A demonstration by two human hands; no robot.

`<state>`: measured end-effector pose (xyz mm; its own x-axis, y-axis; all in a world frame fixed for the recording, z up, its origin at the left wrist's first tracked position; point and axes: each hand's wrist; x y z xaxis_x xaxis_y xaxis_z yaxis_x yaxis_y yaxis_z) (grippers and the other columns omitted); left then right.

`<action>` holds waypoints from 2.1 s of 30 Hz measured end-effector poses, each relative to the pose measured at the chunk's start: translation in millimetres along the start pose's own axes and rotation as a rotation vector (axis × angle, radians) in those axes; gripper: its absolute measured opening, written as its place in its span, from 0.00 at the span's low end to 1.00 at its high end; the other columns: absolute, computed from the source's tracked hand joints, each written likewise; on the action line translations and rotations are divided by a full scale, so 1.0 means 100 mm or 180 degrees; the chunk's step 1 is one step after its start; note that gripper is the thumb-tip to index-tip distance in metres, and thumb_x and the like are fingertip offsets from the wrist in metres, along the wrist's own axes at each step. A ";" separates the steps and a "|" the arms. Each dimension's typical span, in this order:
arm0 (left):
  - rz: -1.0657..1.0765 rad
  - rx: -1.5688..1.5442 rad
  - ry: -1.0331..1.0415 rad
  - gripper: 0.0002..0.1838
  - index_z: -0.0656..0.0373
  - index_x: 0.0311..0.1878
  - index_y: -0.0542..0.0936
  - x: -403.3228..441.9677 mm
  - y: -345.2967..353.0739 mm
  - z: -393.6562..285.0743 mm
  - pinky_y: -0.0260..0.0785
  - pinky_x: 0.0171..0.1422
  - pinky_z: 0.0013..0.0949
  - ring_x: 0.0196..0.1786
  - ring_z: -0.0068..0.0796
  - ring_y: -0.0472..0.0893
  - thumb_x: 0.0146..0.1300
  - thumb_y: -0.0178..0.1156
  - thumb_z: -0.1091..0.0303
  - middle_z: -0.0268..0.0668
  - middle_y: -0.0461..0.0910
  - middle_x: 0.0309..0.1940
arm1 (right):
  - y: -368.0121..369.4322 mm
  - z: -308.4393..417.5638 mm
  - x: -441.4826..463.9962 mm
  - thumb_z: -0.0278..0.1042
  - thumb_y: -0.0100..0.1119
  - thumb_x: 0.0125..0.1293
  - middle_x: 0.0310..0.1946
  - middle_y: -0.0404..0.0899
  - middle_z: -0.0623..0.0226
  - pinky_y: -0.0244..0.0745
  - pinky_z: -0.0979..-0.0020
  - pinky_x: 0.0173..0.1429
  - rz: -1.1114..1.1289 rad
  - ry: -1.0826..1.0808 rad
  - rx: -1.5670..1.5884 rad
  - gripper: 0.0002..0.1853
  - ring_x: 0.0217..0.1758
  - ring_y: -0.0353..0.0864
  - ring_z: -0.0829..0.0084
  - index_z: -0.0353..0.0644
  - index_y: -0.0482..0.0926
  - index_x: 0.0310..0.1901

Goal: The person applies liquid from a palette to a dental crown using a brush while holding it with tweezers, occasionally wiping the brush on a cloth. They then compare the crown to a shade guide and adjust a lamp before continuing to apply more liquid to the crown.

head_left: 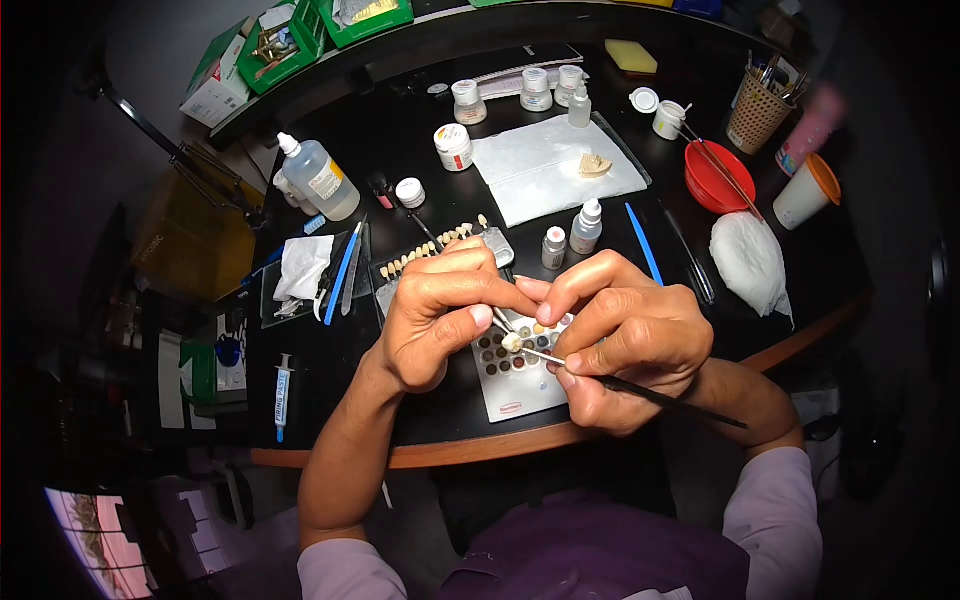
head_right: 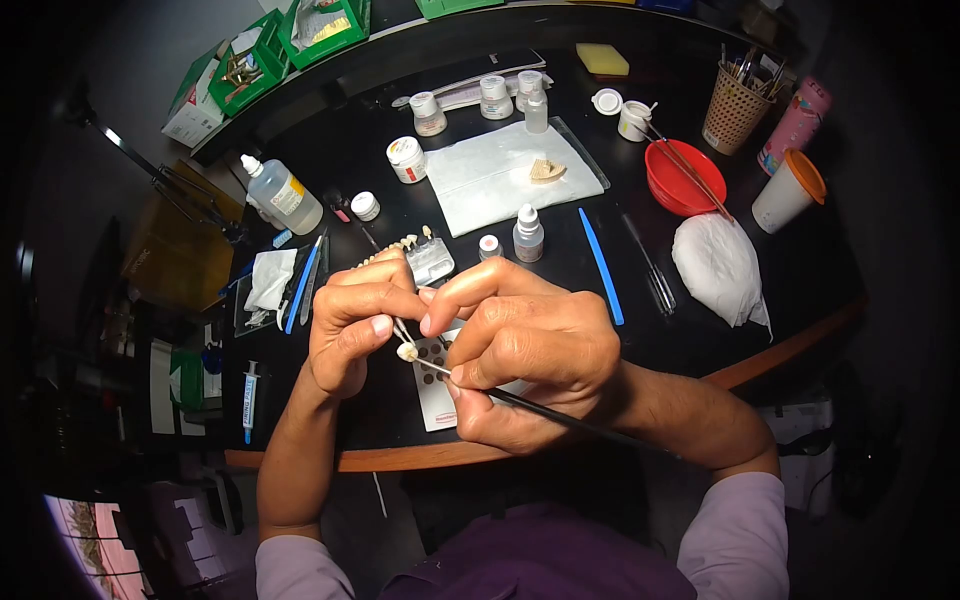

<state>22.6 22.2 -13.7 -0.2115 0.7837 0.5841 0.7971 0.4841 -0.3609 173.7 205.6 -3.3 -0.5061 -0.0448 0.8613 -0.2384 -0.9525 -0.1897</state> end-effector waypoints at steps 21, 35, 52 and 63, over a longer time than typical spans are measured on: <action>0.0056 -0.0091 -0.0188 0.22 0.67 0.47 0.91 0.01 0.01 -0.06 0.68 0.42 0.39 0.33 0.34 0.76 0.67 0.55 0.60 0.42 0.84 0.30 | -0.03 -0.02 -0.01 0.16 0.68 0.47 0.27 0.84 0.64 0.84 0.62 0.50 -0.0087 0.0051 0.0207 0.08 0.45 0.89 0.57 0.38 0.81 0.29; 0.0127 -0.0114 -0.0335 0.23 0.67 0.48 0.91 -0.01 -0.01 -0.06 0.71 0.43 0.38 0.35 0.36 0.81 0.72 0.52 0.58 0.47 0.88 0.35 | -0.02 -0.01 0.00 0.15 0.72 0.48 0.28 0.86 0.64 0.85 0.61 0.52 -0.0027 -0.0012 -0.0035 0.10 0.47 0.90 0.58 0.37 0.84 0.32; 0.0072 0.0994 -0.0968 0.13 0.64 0.47 0.90 0.02 -0.18 -0.21 0.76 0.40 0.42 0.31 0.43 0.87 0.72 0.58 0.69 0.47 0.86 0.27 | -0.09 -0.20 -0.08 0.12 0.63 0.56 0.30 0.83 0.64 0.82 0.51 0.67 -0.0452 0.0853 0.0555 0.09 0.55 0.81 0.63 0.38 0.78 0.33; 0.0210 0.2059 -0.0121 0.12 0.60 0.46 0.91 0.00 -0.14 -0.19 0.70 0.40 0.42 0.30 0.40 0.79 0.62 0.65 0.69 0.39 0.81 0.25 | -0.06 -0.24 -0.09 0.15 0.65 0.50 0.24 0.83 0.67 0.76 0.52 0.67 0.0052 0.0668 0.0443 0.10 0.39 0.84 0.67 0.42 0.76 0.28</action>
<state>21.8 8.1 5.3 -0.2030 0.8273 0.5239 0.3102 0.5618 -0.7669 159.9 219.1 -20.5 -0.6734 -0.0108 0.7392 -0.1197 -0.9851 -0.1234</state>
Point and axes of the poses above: each hand's wrist, its own x-axis towards the middle knuckle, its own y-axis out of the palm, z = x × y
